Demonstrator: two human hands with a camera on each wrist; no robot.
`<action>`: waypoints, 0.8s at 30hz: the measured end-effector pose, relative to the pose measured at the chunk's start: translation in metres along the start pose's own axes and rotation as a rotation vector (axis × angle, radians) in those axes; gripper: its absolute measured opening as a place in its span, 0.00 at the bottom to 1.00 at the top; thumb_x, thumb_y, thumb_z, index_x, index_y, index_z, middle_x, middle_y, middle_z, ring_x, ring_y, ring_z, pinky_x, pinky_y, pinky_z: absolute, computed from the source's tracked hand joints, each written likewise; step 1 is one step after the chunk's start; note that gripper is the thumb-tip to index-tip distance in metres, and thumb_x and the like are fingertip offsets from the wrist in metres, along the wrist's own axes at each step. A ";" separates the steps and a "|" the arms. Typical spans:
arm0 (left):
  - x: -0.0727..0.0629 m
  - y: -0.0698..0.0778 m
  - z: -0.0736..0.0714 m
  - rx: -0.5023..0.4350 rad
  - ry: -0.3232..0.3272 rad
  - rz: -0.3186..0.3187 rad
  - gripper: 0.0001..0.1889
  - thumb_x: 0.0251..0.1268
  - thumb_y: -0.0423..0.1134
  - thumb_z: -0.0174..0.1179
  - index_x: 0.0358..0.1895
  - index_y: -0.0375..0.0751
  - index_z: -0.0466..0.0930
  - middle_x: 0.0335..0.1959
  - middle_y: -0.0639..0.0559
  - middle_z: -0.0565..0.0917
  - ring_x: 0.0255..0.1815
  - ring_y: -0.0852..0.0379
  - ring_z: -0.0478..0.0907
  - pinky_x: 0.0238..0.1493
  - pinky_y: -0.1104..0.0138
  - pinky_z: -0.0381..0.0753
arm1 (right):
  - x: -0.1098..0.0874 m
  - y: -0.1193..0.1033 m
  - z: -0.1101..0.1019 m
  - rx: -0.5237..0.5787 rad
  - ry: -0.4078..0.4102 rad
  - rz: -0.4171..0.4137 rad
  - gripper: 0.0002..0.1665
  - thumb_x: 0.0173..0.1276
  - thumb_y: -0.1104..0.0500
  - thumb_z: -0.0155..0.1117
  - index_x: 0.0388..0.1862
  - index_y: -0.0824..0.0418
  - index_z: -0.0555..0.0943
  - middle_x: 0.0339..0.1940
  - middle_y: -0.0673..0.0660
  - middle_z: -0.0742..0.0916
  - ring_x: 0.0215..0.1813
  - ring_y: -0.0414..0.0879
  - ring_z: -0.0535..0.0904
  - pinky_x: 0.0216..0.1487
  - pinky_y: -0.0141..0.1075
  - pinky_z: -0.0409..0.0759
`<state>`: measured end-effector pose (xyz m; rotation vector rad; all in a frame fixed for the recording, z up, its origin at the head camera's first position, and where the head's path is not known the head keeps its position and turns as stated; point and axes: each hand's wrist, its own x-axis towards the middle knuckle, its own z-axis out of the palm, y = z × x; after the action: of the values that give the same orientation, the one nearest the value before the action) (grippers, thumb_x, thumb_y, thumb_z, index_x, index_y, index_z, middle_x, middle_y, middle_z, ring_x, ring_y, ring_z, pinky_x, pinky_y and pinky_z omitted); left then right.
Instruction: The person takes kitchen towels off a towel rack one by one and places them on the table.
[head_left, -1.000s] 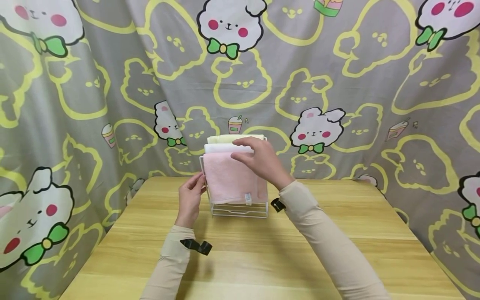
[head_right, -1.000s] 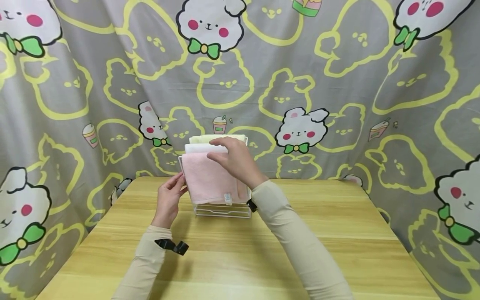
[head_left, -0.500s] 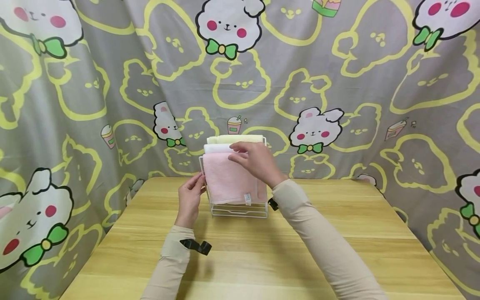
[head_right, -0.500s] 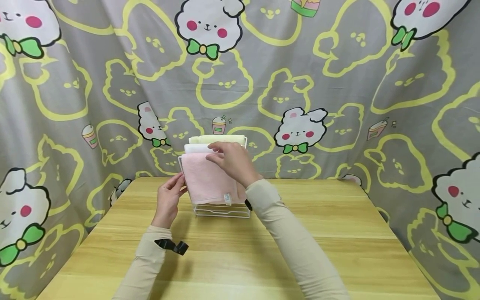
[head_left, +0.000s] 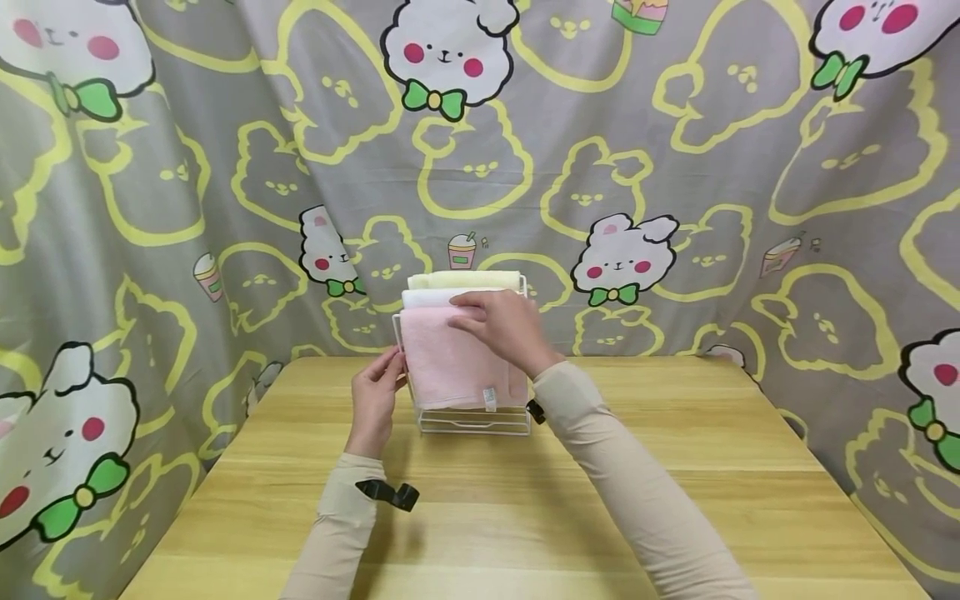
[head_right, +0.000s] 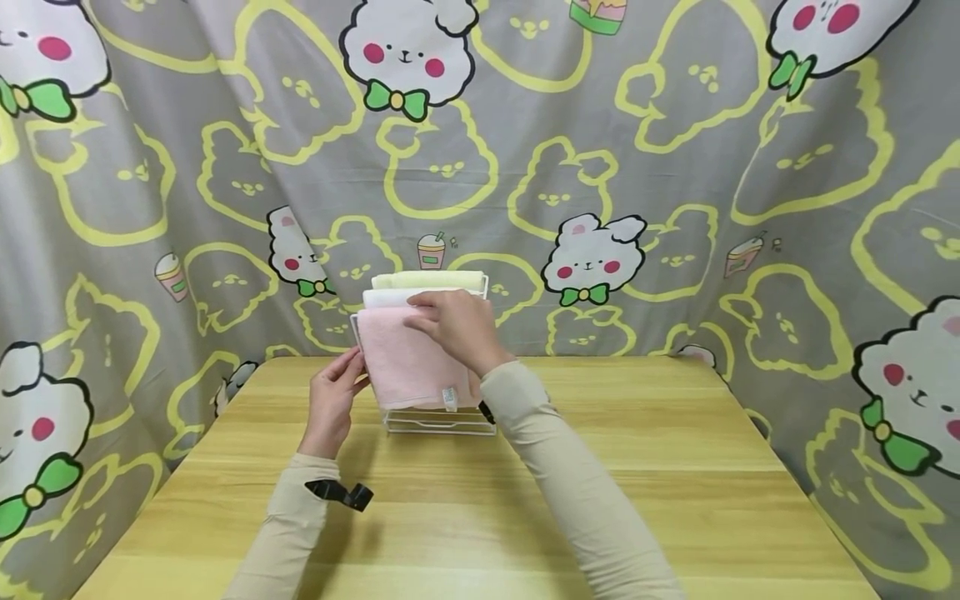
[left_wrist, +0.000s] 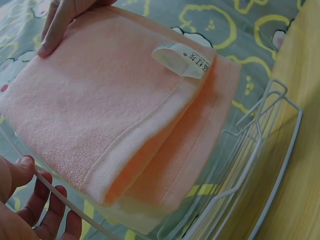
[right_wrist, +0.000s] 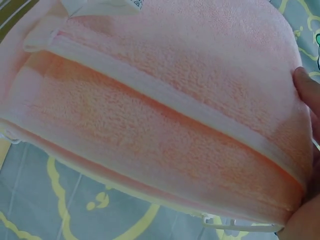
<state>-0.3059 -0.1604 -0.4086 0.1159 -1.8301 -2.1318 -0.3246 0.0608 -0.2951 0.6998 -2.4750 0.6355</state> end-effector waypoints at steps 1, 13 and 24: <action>0.000 0.000 0.000 0.001 0.002 0.000 0.17 0.77 0.37 0.59 0.62 0.32 0.81 0.43 0.59 0.86 0.43 0.65 0.83 0.48 0.70 0.85 | 0.000 0.000 0.000 -0.003 -0.003 0.000 0.23 0.65 0.34 0.71 0.54 0.41 0.89 0.51 0.46 0.91 0.52 0.51 0.88 0.44 0.49 0.83; 0.000 0.000 0.000 0.006 0.002 -0.002 0.18 0.76 0.37 0.60 0.62 0.33 0.81 0.41 0.61 0.86 0.43 0.65 0.83 0.48 0.70 0.85 | -0.003 0.000 0.005 -0.009 0.071 0.009 0.17 0.64 0.36 0.71 0.48 0.37 0.91 0.42 0.43 0.91 0.44 0.46 0.90 0.34 0.45 0.81; -0.002 0.001 -0.002 0.017 -0.011 -0.020 0.19 0.77 0.40 0.60 0.64 0.34 0.81 0.41 0.62 0.86 0.44 0.66 0.82 0.49 0.70 0.84 | -0.003 -0.003 0.006 0.059 0.135 0.013 0.14 0.66 0.39 0.72 0.46 0.40 0.92 0.39 0.44 0.92 0.32 0.41 0.87 0.26 0.37 0.75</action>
<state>-0.3037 -0.1616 -0.4078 0.1268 -1.8609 -2.1347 -0.3226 0.0561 -0.3007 0.6415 -2.3468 0.7381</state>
